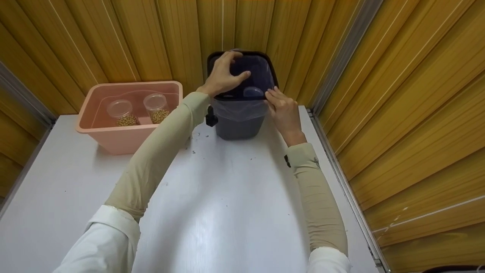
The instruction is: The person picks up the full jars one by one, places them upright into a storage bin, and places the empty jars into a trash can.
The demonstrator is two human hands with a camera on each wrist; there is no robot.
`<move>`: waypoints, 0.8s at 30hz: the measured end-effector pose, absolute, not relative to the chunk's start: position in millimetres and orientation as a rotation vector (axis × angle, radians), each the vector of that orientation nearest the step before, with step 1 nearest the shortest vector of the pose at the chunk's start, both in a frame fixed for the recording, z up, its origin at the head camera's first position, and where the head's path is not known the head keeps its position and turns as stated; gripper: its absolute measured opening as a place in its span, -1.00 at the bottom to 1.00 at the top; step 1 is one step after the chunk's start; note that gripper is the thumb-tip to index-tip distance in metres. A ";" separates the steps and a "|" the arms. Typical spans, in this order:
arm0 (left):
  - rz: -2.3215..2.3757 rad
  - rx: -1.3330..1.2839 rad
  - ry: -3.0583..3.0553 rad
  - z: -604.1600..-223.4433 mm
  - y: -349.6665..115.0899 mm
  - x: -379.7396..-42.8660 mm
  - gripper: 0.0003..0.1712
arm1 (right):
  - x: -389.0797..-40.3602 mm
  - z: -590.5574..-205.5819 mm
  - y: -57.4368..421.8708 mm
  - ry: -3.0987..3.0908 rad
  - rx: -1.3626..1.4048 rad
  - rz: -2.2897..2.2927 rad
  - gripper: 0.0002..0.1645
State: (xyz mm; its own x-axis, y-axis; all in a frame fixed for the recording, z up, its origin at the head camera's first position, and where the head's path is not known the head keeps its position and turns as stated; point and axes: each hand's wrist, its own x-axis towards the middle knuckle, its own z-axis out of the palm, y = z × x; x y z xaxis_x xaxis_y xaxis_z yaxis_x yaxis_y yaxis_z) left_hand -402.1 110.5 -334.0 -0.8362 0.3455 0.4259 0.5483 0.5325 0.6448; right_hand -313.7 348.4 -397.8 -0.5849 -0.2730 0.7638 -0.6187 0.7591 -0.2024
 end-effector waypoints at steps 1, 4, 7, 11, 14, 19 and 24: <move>-1.180 -0.750 -2.535 -333.8 109.5 -401.7 -0.24 | -313.6 -397.5 348.8 -2.200 0.665 0.595 -0.67; -1.161 -0.763 -2.547 -332.2 106.5 -400.1 -0.24 | -314.9 -396.5 350.3 -2.187 0.668 0.596 -0.67; -1.136 -0.791 -2.550 -330.5 103.0 -398.0 -0.23 | -317.2 -395.8 351.0 -2.172 0.662 0.601 -0.68; -1.110 -0.821 -2.554 -332.5 94.2 -391.8 -0.23 | -320.3 -396.8 350.7 -2.185 0.659 0.604 -0.69; -1.113 -0.836 -2.554 -336.8 84.1 -385.2 -0.22 | -322.8 -397.8 349.8 -2.185 0.668 0.607 -0.69; -1.162 -0.843 -2.547 -341.9 67.5 -376.7 -0.21 | -328.9 -397.6 351.3 -2.159 0.678 0.612 -0.70; -1.188 -0.831 -2.553 -344.9 53.5 -370.7 -0.21 | -331.8 -398.5 353.8 -2.163 0.674 0.637 -0.68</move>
State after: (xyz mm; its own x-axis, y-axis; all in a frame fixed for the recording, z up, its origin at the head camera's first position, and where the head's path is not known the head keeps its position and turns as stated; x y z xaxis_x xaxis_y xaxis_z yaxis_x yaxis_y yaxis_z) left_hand -370.7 53.5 -344.9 -0.8204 0.4042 0.4045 0.5698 0.5173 0.6386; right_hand -331.8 353.8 -398.5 -0.5649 -0.2568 0.7842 -0.6408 0.7353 -0.2209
